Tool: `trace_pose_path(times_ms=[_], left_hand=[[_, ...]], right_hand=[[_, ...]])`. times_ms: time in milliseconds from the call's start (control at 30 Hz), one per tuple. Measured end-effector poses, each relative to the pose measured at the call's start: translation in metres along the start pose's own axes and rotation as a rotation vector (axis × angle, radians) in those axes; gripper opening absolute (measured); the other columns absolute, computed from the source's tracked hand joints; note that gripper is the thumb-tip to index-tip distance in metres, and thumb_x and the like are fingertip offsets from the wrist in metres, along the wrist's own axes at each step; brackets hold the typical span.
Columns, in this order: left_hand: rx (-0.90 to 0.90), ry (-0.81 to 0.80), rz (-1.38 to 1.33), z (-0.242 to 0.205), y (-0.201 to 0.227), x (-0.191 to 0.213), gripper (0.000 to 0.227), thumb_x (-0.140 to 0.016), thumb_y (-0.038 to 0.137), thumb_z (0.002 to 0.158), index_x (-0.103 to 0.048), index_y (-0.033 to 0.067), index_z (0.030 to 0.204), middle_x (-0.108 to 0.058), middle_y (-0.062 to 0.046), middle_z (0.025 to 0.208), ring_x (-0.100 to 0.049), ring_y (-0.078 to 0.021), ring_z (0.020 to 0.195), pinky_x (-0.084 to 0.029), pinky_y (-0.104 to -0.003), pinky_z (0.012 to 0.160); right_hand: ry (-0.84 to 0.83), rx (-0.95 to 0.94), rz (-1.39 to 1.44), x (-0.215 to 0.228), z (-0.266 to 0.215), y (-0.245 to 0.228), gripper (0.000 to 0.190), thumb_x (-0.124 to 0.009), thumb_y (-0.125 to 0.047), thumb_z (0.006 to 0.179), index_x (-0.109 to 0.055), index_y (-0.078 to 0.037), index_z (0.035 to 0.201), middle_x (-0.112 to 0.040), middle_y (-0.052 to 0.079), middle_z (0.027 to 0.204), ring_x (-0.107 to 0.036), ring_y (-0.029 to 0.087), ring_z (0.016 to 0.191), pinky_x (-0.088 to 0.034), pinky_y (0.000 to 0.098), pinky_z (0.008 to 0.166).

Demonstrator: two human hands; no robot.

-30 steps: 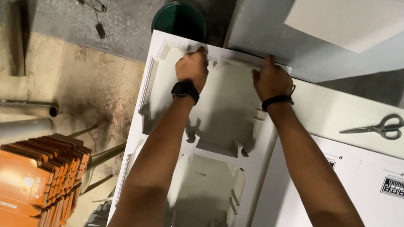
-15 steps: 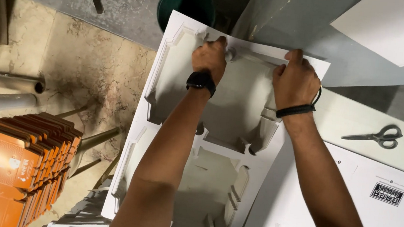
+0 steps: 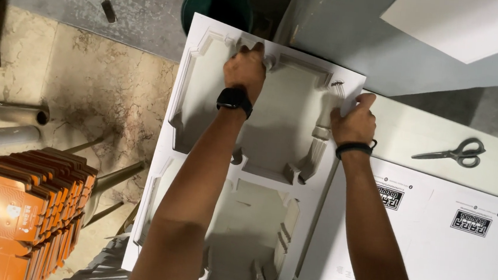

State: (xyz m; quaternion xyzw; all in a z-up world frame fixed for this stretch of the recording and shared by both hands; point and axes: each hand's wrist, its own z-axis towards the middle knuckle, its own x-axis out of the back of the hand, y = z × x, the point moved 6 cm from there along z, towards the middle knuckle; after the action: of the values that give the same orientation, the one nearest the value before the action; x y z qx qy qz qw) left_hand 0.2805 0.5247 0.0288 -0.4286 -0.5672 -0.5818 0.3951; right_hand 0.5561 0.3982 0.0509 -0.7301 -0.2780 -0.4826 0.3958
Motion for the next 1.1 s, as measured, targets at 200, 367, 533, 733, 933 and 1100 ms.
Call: trace_pose_path(times_ms=[200, 367, 533, 733, 933, 1100], left_hand=[[-0.008, -0.021, -0.047, 0.007, -0.009, -0.017, 0.016, -0.066, 0.010, 0.088, -0.063, 0.0142, 0.103, -0.069, -0.009, 0.085, -0.076, -0.0405, 0.077, -0.063, -0.051, 0.068], [-0.053, -0.015, -0.033, 0.004, -0.015, -0.019, 0.026, -0.065, 0.009, 0.090, -0.061, 0.0178, 0.114, -0.067, -0.011, 0.089, -0.076, -0.0399, 0.079, -0.064, -0.049, 0.069], [-0.042, -0.093, -0.150, -0.033, -0.007, 0.011, 0.061, -0.072, 0.022, 0.092, -0.044, 0.0255, 0.146, -0.069, -0.016, 0.106, -0.070, -0.0385, 0.087, -0.059, -0.052, 0.074], [-0.399, 0.169, 0.057, -0.177, 0.055, 0.079, 0.085, -0.091, 0.036, 0.068, -0.055, 0.0126, 0.142, -0.064, -0.012, 0.137, -0.066, -0.0284, 0.112, -0.061, -0.037, 0.078], [-0.789, -0.069, 0.268, -0.278, 0.075, 0.009, 0.032, -0.077, -0.003, 0.075, -0.071, 0.0130, 0.102, -0.059, 0.003, 0.064, -0.054, -0.0132, 0.053, -0.046, -0.029, 0.050], [-0.780, -0.222, 0.143, -0.275, 0.060, -0.051, 0.021, -0.065, -0.007, 0.082, -0.066, 0.0106, 0.071, -0.064, -0.005, 0.064, -0.062, -0.0244, 0.053, -0.053, -0.039, 0.048]], right_hand=[[0.034, 0.028, -0.075, -0.022, 0.017, 0.008, 0.033, -0.075, -0.029, 0.082, -0.058, -0.019, 0.109, -0.071, 0.014, 0.093, -0.074, 0.042, 0.090, -0.062, 0.0538, 0.077], [-0.070, 0.020, -0.093, -0.011, 0.005, -0.007, 0.038, -0.070, -0.026, 0.087, -0.046, -0.019, 0.115, -0.068, 0.016, 0.099, -0.072, 0.046, 0.097, -0.059, 0.0560, 0.084], [-0.102, -0.015, 0.051, -0.003, -0.001, -0.015, 0.041, -0.058, -0.009, 0.077, -0.040, -0.012, 0.114, -0.066, 0.022, 0.094, -0.064, 0.049, 0.085, -0.052, 0.0621, 0.072], [-0.201, -0.092, 0.056, 0.039, -0.057, -0.023, 0.064, -0.072, -0.050, 0.093, -0.031, -0.021, 0.132, -0.056, 0.022, 0.132, -0.062, 0.051, 0.107, -0.048, 0.0643, 0.087], [0.291, 0.224, 0.205, 0.050, -0.187, 0.066, 0.050, -0.071, -0.026, 0.093, -0.048, -0.013, 0.135, -0.070, 0.006, 0.128, -0.075, 0.027, 0.096, -0.057, 0.0479, 0.065], [-0.041, -0.067, 0.226, 0.024, -0.316, 0.158, 0.040, -0.069, -0.026, 0.094, -0.057, -0.013, 0.130, -0.073, 0.004, 0.123, -0.074, 0.024, 0.099, -0.062, 0.0404, 0.077]])
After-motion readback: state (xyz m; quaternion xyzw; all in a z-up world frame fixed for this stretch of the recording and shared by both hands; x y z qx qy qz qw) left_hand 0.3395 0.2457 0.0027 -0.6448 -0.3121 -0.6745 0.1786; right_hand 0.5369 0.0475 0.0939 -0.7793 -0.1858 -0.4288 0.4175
